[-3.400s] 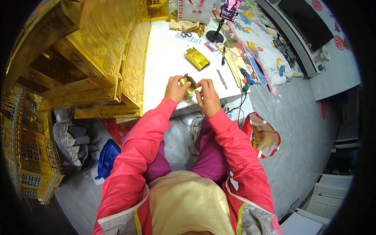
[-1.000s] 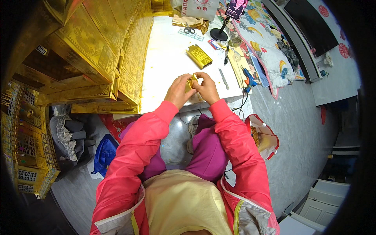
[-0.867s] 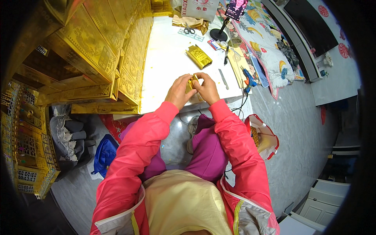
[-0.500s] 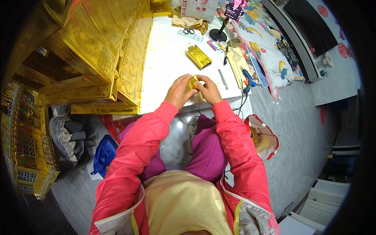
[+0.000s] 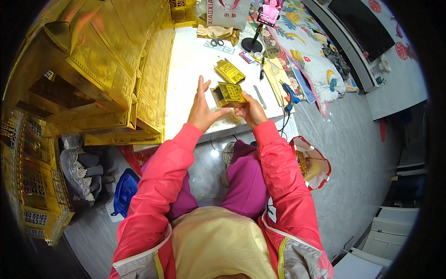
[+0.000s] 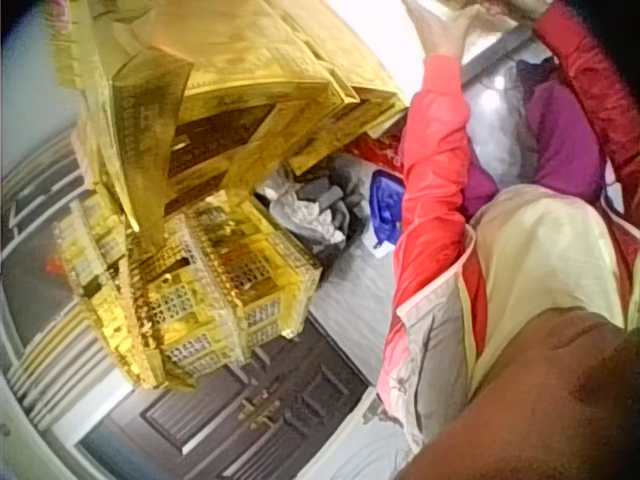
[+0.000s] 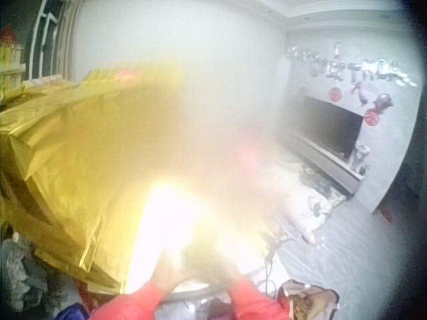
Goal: The person folds small gold-colored paper sheets into rectangular boxes and uses a hot glue gun to attach them to a larger multi-story paper structure. The person repeatedly folds, glues, and places the boxes onto the structure.
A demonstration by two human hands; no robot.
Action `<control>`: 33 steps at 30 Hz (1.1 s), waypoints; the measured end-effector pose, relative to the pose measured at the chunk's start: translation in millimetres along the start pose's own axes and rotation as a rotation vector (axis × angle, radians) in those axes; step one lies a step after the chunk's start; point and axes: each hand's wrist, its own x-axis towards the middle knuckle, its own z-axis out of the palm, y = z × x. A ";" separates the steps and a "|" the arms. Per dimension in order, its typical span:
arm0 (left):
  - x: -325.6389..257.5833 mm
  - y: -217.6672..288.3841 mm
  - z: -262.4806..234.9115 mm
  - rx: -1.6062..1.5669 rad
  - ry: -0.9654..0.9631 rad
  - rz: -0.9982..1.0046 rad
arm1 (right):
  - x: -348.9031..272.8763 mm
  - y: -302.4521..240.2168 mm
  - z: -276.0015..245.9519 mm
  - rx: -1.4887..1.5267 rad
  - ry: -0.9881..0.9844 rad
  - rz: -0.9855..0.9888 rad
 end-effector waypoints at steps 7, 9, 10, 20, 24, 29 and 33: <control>-1.0 -6.4 18.4 -0.038 0.040 -0.014 | 2.2 16.5 5.6 -0.232 -0.003 0.012; -1.4 -10.8 24.2 0.121 0.009 -0.067 | 1.0 16.4 6.0 -0.555 0.266 -0.217; -2.1 -12.7 26.7 0.191 -0.006 -0.102 | -1.1 15.4 5.5 -0.660 0.266 -0.381; -19.4 -16.6 42.6 0.283 -0.026 -0.082 | -1.9 26.5 5.8 -0.603 0.227 -0.355; -21.7 -25.1 35.4 0.199 -0.058 -0.019 | 4.5 26.1 -5.1 -0.741 0.246 -0.516; -23.0 -26.6 33.1 0.193 -0.020 0.035 | 16.3 29.5 -16.7 -0.671 0.262 -0.467; -21.1 -21.5 32.2 0.203 0.001 0.073 | 15.1 29.7 -27.0 -0.631 0.208 -0.423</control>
